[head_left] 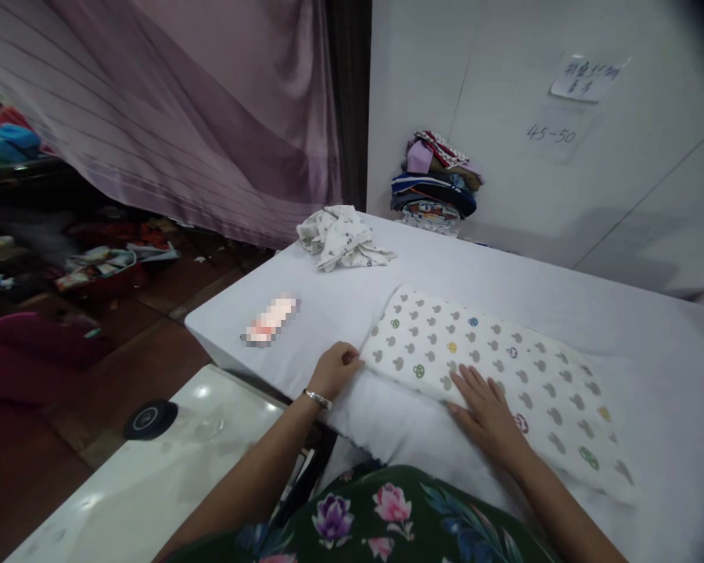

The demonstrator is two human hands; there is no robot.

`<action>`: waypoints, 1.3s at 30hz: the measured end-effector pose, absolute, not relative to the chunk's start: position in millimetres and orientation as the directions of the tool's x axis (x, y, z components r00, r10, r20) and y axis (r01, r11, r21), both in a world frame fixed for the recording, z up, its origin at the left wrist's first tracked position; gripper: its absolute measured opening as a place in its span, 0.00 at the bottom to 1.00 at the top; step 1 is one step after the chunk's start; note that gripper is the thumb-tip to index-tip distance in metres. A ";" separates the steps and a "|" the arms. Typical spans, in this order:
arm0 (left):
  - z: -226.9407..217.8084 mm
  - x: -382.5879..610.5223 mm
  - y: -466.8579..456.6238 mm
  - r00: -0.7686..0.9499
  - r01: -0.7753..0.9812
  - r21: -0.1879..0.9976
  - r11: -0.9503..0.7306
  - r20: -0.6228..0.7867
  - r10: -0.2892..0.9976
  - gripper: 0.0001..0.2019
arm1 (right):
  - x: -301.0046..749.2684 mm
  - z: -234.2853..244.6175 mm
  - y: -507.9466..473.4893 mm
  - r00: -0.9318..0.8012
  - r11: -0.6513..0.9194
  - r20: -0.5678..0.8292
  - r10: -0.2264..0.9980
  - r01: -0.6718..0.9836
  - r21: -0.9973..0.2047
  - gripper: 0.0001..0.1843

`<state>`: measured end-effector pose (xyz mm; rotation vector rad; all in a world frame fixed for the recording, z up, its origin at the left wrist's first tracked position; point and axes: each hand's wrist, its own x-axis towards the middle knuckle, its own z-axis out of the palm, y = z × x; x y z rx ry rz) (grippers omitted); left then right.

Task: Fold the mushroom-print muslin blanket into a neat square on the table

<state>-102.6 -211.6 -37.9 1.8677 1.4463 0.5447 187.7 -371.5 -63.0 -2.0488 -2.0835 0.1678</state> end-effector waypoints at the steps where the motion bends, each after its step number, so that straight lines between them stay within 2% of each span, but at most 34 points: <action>1: -38.7 -102.9 -212.2 0.284 0.659 0.741 -0.129 -0.086 0.955 0.07 | 187.9 -62.5 -371.3 -0.009 0.025 0.072 0.997 0.972 -0.233 0.31; 7: -39.7 -100.9 -211.7 0.335 0.672 0.717 -0.185 -0.071 0.940 0.06 | 189.1 -61.2 -370.4 -0.027 0.039 0.054 0.998 0.971 -0.235 0.31; 12: -39.6 -106.2 -206.6 0.308 0.660 0.738 -0.142 -0.094 0.947 0.06 | 188.8 -67.2 -370.6 -0.028 0.045 0.082 0.996 0.976 -0.214 0.30; 20: -38.0 -108.8 -205.2 0.327 0.760 0.615 -0.212 -0.079 0.942 0.05 | 188.2 -68.1 -371.5 -0.042 0.057 0.086 0.995 0.982 -0.179 0.30; 26: -32.9 -104.4 -204.9 0.324 0.730 0.663 -0.166 -0.123 0.938 0.13 | 187.1 -70.0 -370.0 -0.032 0.051 0.106 0.994 0.982 -0.181 0.29; 30: -33.7 -98.8 -202.9 0.333 0.742 0.639 -0.205 -0.085 0.939 0.10 | 186.1 -73.4 -369.5 -0.031 0.057 0.132 0.991 0.979 -0.194 0.29; 35: -39.1 -100.1 -195.9 0.344 0.710 0.668 -0.221 -0.056 0.937 0.09 | 184.1 -74.8 -370.4 -0.028 0.056 0.146 0.989 0.980 -0.193 0.28; 39: -37.2 -103.5 -190.1 0.368 0.765 0.594 -0.251 -0.083 0.926 0.08 | 184.0 -74.8 -370.6 -0.025 0.054 0.151 0.988 0.980 -0.191 0.28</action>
